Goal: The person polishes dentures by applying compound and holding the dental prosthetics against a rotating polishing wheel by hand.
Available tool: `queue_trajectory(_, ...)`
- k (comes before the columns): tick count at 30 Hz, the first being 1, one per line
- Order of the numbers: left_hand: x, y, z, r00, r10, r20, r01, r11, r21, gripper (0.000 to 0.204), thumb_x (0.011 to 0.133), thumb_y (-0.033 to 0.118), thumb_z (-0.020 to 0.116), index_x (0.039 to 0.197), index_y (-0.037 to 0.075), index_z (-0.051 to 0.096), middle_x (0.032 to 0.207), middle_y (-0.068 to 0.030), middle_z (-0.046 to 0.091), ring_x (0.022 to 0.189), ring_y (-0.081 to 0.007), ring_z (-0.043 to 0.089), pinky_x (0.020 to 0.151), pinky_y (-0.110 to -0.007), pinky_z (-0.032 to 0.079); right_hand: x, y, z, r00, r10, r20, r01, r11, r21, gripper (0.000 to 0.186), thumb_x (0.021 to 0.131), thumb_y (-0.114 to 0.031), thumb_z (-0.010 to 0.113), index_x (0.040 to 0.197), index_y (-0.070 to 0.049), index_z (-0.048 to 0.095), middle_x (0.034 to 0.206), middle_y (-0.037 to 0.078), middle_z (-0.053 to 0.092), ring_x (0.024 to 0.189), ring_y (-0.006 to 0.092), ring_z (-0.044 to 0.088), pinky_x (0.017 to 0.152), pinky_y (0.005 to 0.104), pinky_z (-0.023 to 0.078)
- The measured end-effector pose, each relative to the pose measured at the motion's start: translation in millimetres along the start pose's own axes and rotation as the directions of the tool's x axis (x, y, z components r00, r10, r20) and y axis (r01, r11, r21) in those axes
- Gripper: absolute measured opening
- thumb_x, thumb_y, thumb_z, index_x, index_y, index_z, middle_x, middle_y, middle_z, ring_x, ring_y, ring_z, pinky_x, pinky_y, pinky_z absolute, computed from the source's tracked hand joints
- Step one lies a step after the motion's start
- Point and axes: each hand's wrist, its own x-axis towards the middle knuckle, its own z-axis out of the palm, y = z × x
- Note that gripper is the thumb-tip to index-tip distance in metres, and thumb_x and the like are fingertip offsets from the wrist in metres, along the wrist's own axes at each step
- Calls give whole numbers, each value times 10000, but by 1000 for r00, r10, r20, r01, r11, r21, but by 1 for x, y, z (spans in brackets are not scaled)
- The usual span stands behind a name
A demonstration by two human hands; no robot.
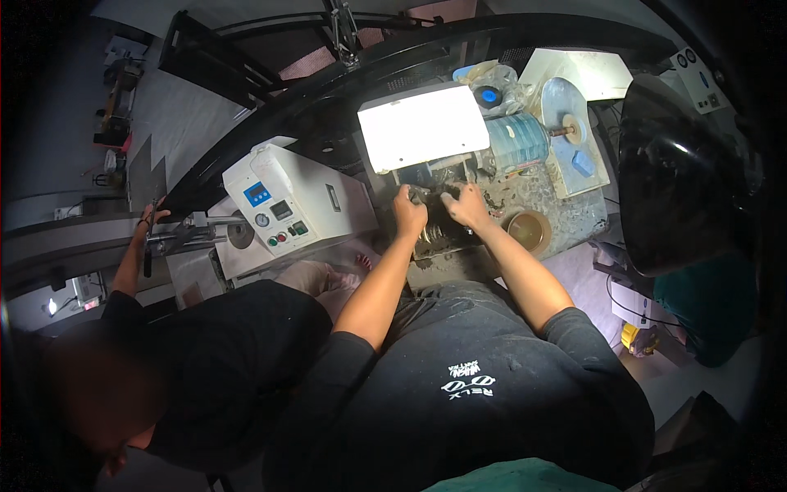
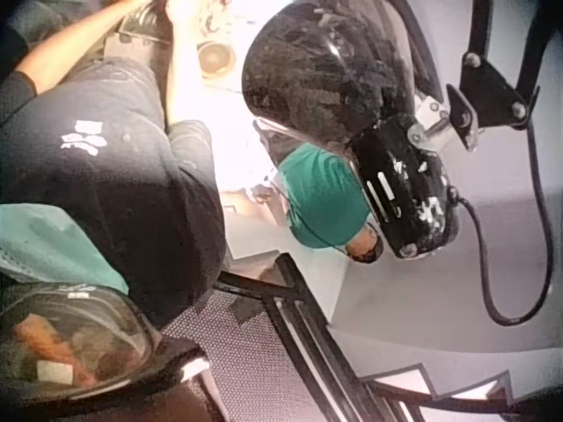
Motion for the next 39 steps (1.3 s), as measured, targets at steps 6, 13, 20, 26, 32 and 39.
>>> queue_trajectory(6,-4,-10,9,999,36,36,-34,998,-47,159,694,-43,470,836,-40,543,726,-234,584,697,-424,564,641,-414,445,-6,8,15,971,-238,19,238,971,8,293,751,-170,553,942,35,638,854,258,625,857,429,584,814,420,464)
queue_trajectory(13,6,5,19,989,-143,-32,141,989,-46,186,682,-40,473,829,-43,587,748,-216,606,688,-305,596,640,-377,447,12,35,25,1000,1,14,0,998,-55,255,763,-151,614,945,23,656,855,263,620,839,411,590,787,417,469)
queue_trajectory(20,11,9,23,947,-314,-70,296,935,-198,222,647,-62,455,816,-43,599,720,-148,612,673,-217,576,640,-357,448,20,35,34,999,31,42,-24,986,-168,257,765,-156,616,953,16,654,938,255,618,914,404,560,865,429,435)
queue_trajectory(26,6,6,11,987,-153,-47,149,985,-90,201,642,-65,459,796,-50,588,698,-152,601,658,-212,567,637,-356,449,12,31,31,1000,-17,22,18,999,-43,236,756,-133,621,929,24,649,898,261,620,882,416,575,824,429,457)
queue_trajectory(32,12,6,20,969,-247,-26,243,963,-121,167,667,-70,461,781,-43,580,662,-125,591,594,-208,532,604,-332,434,16,28,32,998,-1,-55,1,1000,6,210,745,-111,629,894,36,651,832,253,625,823,419,595,758,416,483)
queue_trajectory(39,11,4,17,994,-88,-68,87,996,-20,172,651,-48,463,777,-35,580,709,-215,608,696,-354,609,649,-389,461,9,32,37,994,46,-102,-38,996,77,200,744,-107,634,883,36,646,803,258,616,789,402,609,718,417,484)
